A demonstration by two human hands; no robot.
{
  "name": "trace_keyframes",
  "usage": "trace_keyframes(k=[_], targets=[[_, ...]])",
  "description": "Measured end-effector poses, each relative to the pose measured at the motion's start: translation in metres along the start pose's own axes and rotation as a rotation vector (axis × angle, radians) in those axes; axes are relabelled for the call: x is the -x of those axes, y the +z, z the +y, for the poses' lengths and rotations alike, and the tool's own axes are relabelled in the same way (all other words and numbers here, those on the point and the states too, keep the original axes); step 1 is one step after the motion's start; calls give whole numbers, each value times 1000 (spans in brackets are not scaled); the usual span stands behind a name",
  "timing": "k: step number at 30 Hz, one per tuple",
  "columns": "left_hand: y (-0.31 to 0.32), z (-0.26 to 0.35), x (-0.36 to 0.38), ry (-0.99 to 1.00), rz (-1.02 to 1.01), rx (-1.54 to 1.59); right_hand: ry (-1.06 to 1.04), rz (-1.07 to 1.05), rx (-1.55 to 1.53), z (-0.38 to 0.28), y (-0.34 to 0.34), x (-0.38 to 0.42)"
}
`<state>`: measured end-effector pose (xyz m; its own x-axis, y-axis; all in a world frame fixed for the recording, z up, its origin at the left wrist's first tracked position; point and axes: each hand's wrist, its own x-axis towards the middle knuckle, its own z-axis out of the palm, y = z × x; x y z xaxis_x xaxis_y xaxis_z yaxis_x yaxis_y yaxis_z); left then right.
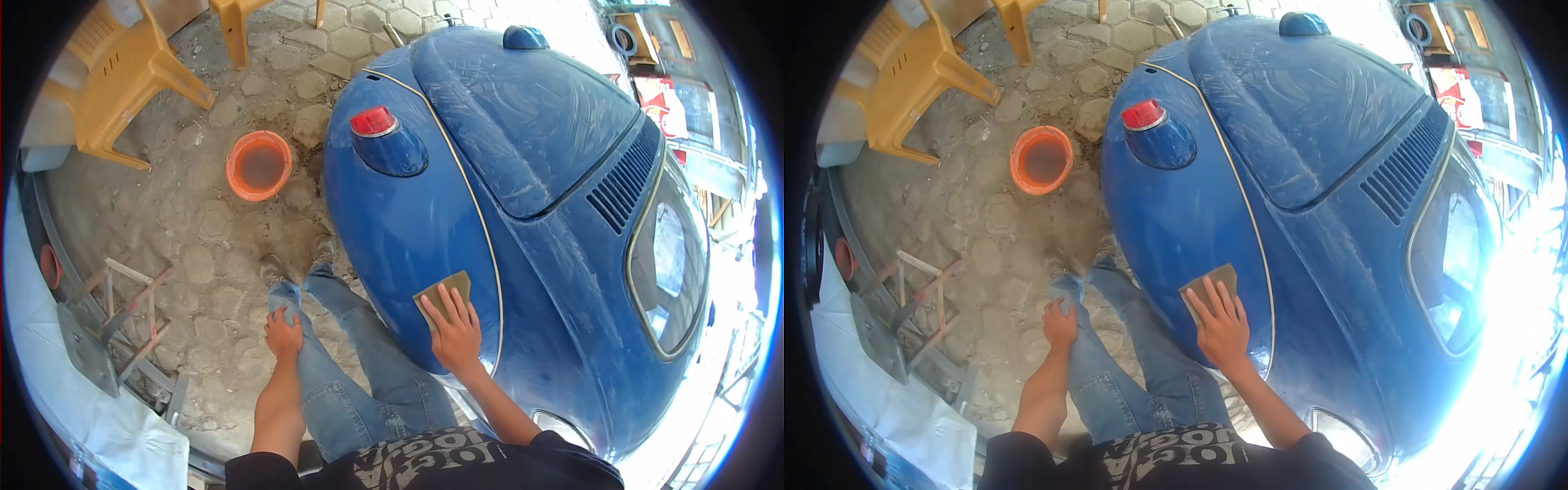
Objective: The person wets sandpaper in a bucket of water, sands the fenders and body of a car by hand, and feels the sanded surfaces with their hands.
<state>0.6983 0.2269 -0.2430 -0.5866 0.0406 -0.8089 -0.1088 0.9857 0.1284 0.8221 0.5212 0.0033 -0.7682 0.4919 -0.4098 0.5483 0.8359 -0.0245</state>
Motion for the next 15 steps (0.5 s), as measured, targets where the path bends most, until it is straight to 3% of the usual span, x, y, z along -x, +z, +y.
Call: trace_keyframes(k=[4,10,13,15], targets=[[12,-3,-1,-4,-17,-26,-12,63,58,8,10,-20],[7,-3,7,28,4,-26,-2,301,34,20,23,-159],[9,-5,9,30,20,-40,11,280,33,24,25,-170],[11,-8,10,12,19,-28,30,244,22,16,22,-121]])
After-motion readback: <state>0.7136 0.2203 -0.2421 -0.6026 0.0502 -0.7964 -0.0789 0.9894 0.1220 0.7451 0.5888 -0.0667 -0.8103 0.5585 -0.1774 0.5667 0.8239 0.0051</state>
